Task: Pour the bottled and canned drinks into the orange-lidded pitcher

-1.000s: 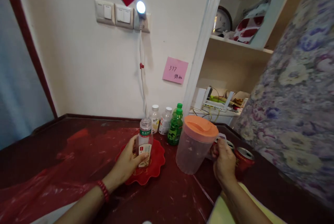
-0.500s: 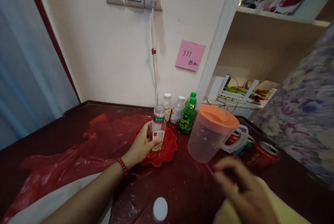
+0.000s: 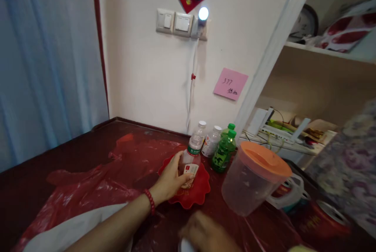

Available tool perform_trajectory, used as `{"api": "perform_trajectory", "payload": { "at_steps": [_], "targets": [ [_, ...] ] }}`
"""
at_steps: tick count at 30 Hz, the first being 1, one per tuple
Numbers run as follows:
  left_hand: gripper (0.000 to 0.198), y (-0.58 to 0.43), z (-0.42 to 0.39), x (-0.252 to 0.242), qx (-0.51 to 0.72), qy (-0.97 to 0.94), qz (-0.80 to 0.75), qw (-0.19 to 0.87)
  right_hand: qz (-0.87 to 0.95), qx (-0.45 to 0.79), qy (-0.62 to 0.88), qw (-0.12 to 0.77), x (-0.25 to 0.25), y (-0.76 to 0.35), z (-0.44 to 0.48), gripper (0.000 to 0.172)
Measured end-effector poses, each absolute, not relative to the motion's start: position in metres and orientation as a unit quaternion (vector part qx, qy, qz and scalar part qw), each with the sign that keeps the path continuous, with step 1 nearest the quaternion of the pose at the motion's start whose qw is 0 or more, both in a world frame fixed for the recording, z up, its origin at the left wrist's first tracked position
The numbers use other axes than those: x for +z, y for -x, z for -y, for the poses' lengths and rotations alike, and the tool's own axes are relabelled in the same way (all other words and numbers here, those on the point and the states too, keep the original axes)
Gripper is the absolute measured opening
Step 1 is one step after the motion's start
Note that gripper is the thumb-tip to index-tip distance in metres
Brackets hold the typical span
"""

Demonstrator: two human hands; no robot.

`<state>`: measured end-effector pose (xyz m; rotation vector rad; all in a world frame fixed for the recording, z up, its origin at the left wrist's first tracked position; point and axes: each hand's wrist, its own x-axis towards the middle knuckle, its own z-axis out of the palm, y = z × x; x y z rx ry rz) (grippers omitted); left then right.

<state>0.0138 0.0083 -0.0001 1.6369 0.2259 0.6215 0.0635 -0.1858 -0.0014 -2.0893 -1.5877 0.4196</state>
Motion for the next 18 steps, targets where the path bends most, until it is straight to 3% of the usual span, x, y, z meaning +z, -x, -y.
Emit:
{"api": "perform_trajectory", "payload": {
  "at_steps": [2,5,9,18],
  "targets": [
    [0.067,-0.014,-0.009,-0.002,0.286,-0.72,-0.099,0.624,0.623,0.131,0.717,0.282,0.045,-0.077,0.184,0.031],
    [0.065,-0.014,-0.009,-0.006,0.3,-0.727,-0.106,0.609,0.61,-0.036,0.669,0.423,0.106,-0.104,0.17,0.024],
    [0.068,-0.014,-0.009,-0.009,0.302,-0.742,-0.128,0.584,0.605,-0.118,0.676,0.404,0.139,-0.136,0.136,0.033],
    [0.072,-0.011,-0.008,-0.007,0.303,-0.769,-0.154,0.541,0.657,-0.021,0.701,0.278,0.149,-0.152,0.096,0.039]
  ]
}}
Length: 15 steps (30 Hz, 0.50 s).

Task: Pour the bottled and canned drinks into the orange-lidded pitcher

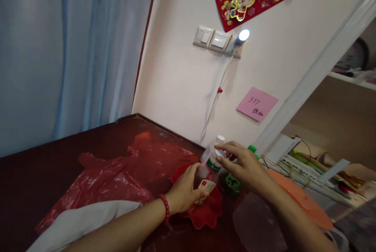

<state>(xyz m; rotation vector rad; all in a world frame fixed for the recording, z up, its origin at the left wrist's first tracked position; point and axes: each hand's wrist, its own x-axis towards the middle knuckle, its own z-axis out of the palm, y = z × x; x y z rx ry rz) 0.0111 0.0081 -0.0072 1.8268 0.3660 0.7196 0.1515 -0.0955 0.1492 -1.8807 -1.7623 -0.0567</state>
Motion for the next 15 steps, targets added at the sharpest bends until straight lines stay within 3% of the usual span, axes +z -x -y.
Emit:
{"api": "perform_trajectory", "payload": {
  "at_steps": [9,15],
  "targets": [
    [0.071,-0.009,-0.006,-0.003,0.298,-0.772,-0.154,0.54,0.627,0.0,0.746,0.225,0.16,-0.151,0.088,0.032],
    [0.07,-0.01,-0.007,-0.004,0.305,-0.763,-0.146,0.551,0.58,0.024,0.769,0.266,0.162,-0.156,0.098,0.056]
  ]
}}
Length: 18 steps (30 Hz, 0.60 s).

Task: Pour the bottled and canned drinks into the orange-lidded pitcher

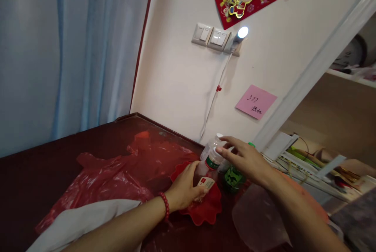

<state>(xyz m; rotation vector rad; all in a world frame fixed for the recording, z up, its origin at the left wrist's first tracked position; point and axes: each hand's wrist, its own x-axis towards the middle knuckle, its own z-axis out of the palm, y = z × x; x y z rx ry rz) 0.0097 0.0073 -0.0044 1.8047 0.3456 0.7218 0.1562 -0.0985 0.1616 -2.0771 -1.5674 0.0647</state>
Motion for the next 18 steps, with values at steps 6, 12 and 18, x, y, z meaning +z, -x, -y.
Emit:
{"api": "perform_trajectory", "payload": {
  "at_steps": [6,12,18],
  "targets": [
    [0.068,-0.013,-0.01,-0.013,0.316,-0.746,-0.14,0.569,0.608,0.084,0.7,0.366,0.138,-0.155,0.098,0.04],
    [0.066,-0.011,-0.01,-0.002,0.312,-0.747,-0.125,0.574,0.539,-0.031,0.723,0.43,0.121,-0.145,0.09,0.029],
    [0.066,-0.009,-0.006,0.013,0.283,-0.736,-0.105,0.606,0.597,0.025,0.658,0.459,0.12,-0.144,0.09,0.024]
  ]
}}
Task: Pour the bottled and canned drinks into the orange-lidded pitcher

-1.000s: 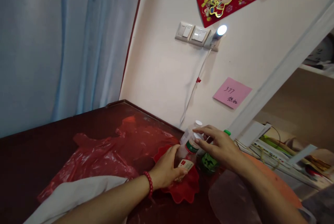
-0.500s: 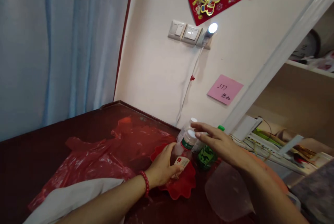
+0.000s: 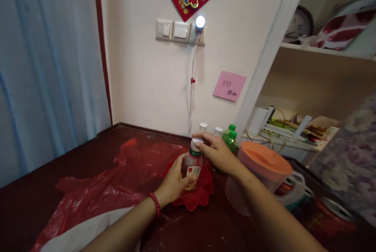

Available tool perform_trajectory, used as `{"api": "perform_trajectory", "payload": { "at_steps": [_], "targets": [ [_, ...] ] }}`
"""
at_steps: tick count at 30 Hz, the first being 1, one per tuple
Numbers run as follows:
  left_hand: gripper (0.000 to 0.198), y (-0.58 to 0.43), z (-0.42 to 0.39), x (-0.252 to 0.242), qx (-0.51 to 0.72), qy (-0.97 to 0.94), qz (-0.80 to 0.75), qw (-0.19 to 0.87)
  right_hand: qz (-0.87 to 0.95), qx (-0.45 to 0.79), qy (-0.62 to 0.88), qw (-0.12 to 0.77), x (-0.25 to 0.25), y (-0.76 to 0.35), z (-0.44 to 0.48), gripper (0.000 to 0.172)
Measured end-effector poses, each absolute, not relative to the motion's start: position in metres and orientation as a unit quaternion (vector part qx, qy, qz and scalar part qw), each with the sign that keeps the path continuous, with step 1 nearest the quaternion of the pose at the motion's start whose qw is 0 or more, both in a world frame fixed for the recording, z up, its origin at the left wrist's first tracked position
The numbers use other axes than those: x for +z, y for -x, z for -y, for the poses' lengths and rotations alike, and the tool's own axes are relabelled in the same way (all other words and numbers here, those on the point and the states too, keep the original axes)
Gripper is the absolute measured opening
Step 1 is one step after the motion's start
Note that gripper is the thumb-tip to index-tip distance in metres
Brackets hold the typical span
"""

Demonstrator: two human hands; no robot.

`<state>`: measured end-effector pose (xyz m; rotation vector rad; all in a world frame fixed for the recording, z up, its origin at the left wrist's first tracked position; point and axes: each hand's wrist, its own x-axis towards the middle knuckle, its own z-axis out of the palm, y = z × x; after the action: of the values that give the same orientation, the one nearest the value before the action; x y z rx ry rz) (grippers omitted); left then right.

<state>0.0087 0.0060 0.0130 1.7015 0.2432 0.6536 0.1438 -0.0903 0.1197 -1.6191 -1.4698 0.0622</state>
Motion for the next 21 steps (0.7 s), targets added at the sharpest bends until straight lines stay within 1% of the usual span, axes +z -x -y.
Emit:
{"api": "perform_trajectory", "payload": {
  "at_steps": [3,5,10,13,17,19,21],
  "targets": [
    [0.065,-0.011,-0.008,0.011,0.28,-0.737,-0.1,0.607,0.569,-0.004,0.662,0.488,0.111,-0.143,0.082,0.022],
    [0.066,-0.014,-0.01,0.009,0.286,-0.744,-0.103,0.596,0.533,-0.043,0.679,0.504,0.105,-0.139,0.076,0.025],
    [0.068,-0.017,-0.014,0.003,0.291,-0.754,-0.106,0.58,0.475,-0.112,0.706,0.513,0.1,-0.13,0.072,0.026],
    [0.07,-0.018,-0.015,0.0,0.29,-0.749,-0.101,0.587,0.485,-0.122,0.696,0.515,0.101,-0.128,0.08,0.021],
    [0.073,-0.019,-0.016,0.0,0.286,-0.735,-0.088,0.609,0.494,-0.16,0.662,0.54,0.104,-0.115,0.106,0.03],
    [0.071,-0.018,-0.016,0.002,0.278,-0.726,-0.081,0.624,0.513,-0.171,0.636,0.55,0.105,-0.101,0.125,0.026],
    [0.066,-0.017,-0.018,0.005,0.274,-0.72,-0.085,0.632,0.562,-0.152,0.608,0.54,0.104,-0.086,0.145,0.019]
  ]
}}
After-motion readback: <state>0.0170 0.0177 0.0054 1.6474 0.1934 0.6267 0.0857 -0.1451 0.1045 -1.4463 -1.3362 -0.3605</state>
